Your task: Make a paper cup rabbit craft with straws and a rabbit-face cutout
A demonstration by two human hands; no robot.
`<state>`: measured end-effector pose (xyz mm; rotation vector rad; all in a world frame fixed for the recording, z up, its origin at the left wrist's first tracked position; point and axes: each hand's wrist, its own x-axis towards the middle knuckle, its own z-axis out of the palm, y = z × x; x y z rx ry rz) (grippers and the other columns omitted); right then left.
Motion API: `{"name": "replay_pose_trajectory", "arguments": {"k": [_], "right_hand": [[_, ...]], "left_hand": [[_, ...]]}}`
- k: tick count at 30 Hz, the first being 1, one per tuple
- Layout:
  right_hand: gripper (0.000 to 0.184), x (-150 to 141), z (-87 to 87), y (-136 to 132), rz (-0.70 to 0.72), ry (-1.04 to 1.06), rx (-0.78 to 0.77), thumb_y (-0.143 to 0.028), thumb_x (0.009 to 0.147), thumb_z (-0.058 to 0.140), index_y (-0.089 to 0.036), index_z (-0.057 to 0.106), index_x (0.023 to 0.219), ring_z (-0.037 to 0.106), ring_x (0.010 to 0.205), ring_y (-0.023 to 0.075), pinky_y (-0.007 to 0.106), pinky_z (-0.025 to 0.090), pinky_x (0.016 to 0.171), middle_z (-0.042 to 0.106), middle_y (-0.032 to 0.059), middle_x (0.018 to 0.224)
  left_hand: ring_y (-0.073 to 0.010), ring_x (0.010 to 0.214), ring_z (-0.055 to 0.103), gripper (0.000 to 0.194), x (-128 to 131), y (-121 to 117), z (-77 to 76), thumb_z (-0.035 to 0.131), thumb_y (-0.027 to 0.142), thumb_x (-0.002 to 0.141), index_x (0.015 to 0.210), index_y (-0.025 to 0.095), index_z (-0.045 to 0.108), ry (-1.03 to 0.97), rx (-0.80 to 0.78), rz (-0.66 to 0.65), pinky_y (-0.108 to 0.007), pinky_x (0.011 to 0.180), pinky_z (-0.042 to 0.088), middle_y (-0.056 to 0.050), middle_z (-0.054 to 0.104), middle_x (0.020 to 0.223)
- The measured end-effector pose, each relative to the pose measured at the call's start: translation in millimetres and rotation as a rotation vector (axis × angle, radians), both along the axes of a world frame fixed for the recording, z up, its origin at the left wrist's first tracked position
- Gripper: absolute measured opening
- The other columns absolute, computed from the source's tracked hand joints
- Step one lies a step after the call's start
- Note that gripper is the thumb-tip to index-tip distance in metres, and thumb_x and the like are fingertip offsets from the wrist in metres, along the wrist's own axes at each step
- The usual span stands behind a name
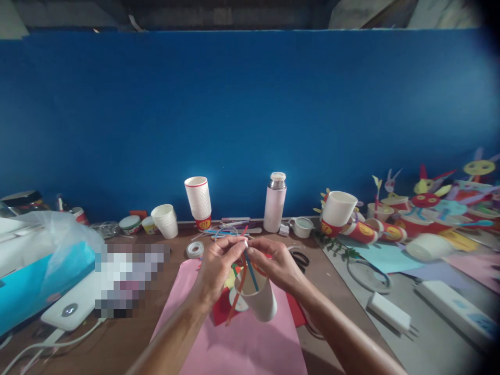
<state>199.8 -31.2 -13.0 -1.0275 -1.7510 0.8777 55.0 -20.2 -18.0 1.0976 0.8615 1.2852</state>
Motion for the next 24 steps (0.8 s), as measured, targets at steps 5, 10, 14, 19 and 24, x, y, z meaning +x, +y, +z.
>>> {"name": "replay_pose_trajectory", "arguments": {"k": [5,10,14,19,24], "right_hand": [[0.025,2.2,-1.7,1.2,0.068,-0.105,0.01,-0.032,0.081,0.048,-0.017,0.067,0.076,0.057,0.069,0.0144,0.022,0.041,0.062,0.064,-0.0011,0.07],[0.025,-2.2,-5.4,0.7,0.01,-0.162,0.052,-0.026,0.079,0.048,-0.015,0.061,0.061,0.048,0.056,0.01,0.019,0.035,0.053,0.054,-0.004,0.057],[0.027,-3.9,-7.3,1.2,-0.032,-0.189,0.093,-0.02,0.079,0.046,-0.015,0.052,0.053,0.038,0.051,0.0074,0.018,0.029,0.05,0.041,-0.0054,0.052],[0.027,-3.3,-7.5,1.8,-0.022,-0.195,0.09,-0.02,0.079,0.046,-0.015,0.049,0.053,0.035,0.051,0.0071,0.018,0.027,0.05,0.038,-0.0054,0.053],[0.027,-2.8,-7.1,1.1,-0.013,-0.176,0.084,-0.024,0.08,0.045,-0.015,0.055,0.056,0.04,0.052,0.0084,0.019,0.029,0.051,0.044,-0.0043,0.054]], "left_hand": [[-0.0076,0.057,0.053,0.013,-2.6,2.3,1.8,0.067,0.024,0.067,0.077,0.016,0.069,0.027,0.053,0.073,-0.018,0.058,0.042,0.001,0.063,0.062],[-0.0076,0.059,0.054,0.013,-1.7,2.7,-1.7,0.067,0.024,0.067,0.077,0.017,0.069,0.029,0.038,0.065,-0.017,0.059,0.042,0.001,0.064,0.065],[-0.0091,0.062,0.055,0.015,-1.0,3.4,-3.5,0.068,0.025,0.066,0.078,0.016,0.069,0.002,0.021,0.047,-0.019,0.061,0.042,-0.001,0.065,0.069],[-0.0092,0.058,0.053,0.015,-0.8,4.2,-3.0,0.068,0.025,0.066,0.076,0.015,0.069,-0.023,0.008,0.01,-0.02,0.06,0.041,0.001,0.061,0.059],[-0.009,0.06,0.052,0.012,-1.5,4.7,-4.0,0.068,0.024,0.066,0.073,0.014,0.068,-0.064,0.01,-0.047,-0.021,0.062,0.041,0.001,0.06,0.062]]}}
